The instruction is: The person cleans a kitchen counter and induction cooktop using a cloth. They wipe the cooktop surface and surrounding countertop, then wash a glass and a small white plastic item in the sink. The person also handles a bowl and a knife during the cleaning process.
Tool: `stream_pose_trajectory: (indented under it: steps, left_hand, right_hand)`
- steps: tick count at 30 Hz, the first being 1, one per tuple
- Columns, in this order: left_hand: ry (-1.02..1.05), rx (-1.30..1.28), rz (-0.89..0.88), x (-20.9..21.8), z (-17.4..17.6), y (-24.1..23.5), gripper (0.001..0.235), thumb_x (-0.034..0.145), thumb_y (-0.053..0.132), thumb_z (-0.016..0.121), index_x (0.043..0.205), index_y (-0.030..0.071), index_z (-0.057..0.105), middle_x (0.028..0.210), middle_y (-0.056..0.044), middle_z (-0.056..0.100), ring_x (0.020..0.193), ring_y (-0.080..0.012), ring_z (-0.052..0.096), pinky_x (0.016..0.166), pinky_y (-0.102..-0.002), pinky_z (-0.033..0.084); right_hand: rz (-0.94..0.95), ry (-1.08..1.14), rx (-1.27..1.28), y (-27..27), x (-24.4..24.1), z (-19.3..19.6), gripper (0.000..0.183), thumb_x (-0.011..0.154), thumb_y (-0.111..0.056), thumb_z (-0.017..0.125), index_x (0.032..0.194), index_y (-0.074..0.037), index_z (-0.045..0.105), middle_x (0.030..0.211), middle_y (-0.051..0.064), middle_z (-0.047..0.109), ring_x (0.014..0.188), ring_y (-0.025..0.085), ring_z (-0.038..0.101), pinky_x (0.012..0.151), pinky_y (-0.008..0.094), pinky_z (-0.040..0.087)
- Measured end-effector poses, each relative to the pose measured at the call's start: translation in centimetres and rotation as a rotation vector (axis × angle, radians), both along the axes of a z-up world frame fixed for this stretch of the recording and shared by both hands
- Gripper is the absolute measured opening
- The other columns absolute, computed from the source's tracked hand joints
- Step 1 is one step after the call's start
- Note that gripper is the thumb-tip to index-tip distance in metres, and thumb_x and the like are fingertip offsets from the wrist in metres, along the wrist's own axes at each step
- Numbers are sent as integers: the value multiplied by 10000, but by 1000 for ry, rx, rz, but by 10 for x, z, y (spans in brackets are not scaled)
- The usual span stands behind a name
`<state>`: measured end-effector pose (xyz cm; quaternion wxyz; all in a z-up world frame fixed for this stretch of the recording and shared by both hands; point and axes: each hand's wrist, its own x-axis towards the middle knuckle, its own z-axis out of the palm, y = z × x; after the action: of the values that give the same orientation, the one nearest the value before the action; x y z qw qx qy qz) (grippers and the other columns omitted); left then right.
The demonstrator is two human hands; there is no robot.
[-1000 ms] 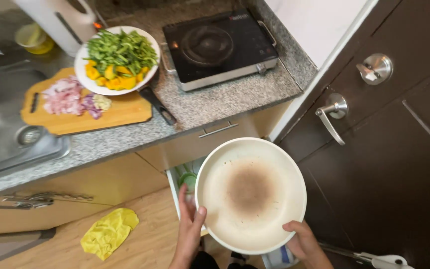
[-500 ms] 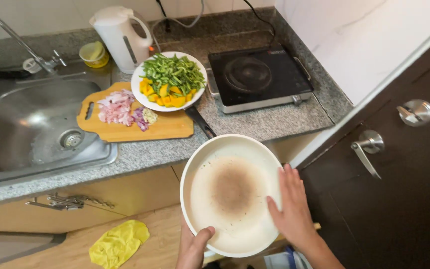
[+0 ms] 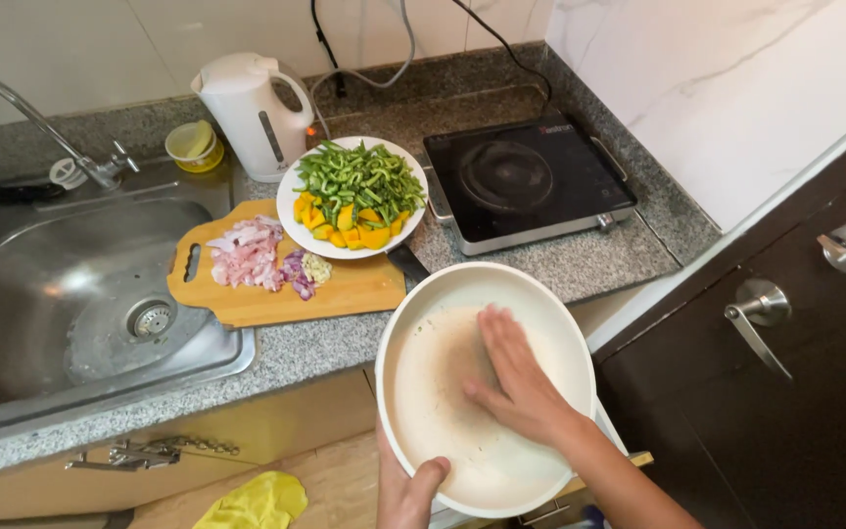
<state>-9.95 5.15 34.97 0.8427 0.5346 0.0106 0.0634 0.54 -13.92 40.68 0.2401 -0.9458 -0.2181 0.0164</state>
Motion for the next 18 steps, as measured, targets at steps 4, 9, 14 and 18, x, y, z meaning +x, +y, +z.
stream_pose_trajectory:
  steps: [4,9,14,18]
  left_hand:
    - [134,-128,12,12,4,6,888,690,-14,572,1548,23,346,1410,-284,590,1192,-362,623,1029,-420,477]
    - [152,-71,-39,30,24,-13,896,694,9,568,1556,53,328,1409,-251,590,1195,-348,615,1006,-421,495]
    - [72,39,-50,58,54,-38,973,665,37,545,1588,75,241,1465,-253,534,1270,-379,608,1033,-459,520]
    - [35,61,42,85,59,-56,872,734,82,588,1565,75,324,1429,-201,590,1222,-311,632,997,-393,526]
  right_hand:
    - [177,313,360,-3,-8,45,634,908,-274,653,1485,-68,489,1482,66,627,1401,227,555,1164,376,384]
    - [-49,-61,-97,-19,35,37,918,988,-508,521,1599,23,89,1676,226,131,1570,298,58,1256,439,19]
    - [109,-193,-12,-1,72,39,943,969,-529,516,1619,-40,39,1696,197,95,1564,367,35,1254,499,12]
    - [582,-250,-32,-9,93,48,794,993,-427,589,1606,-59,242,1686,173,212,1541,363,236,1254,523,135]
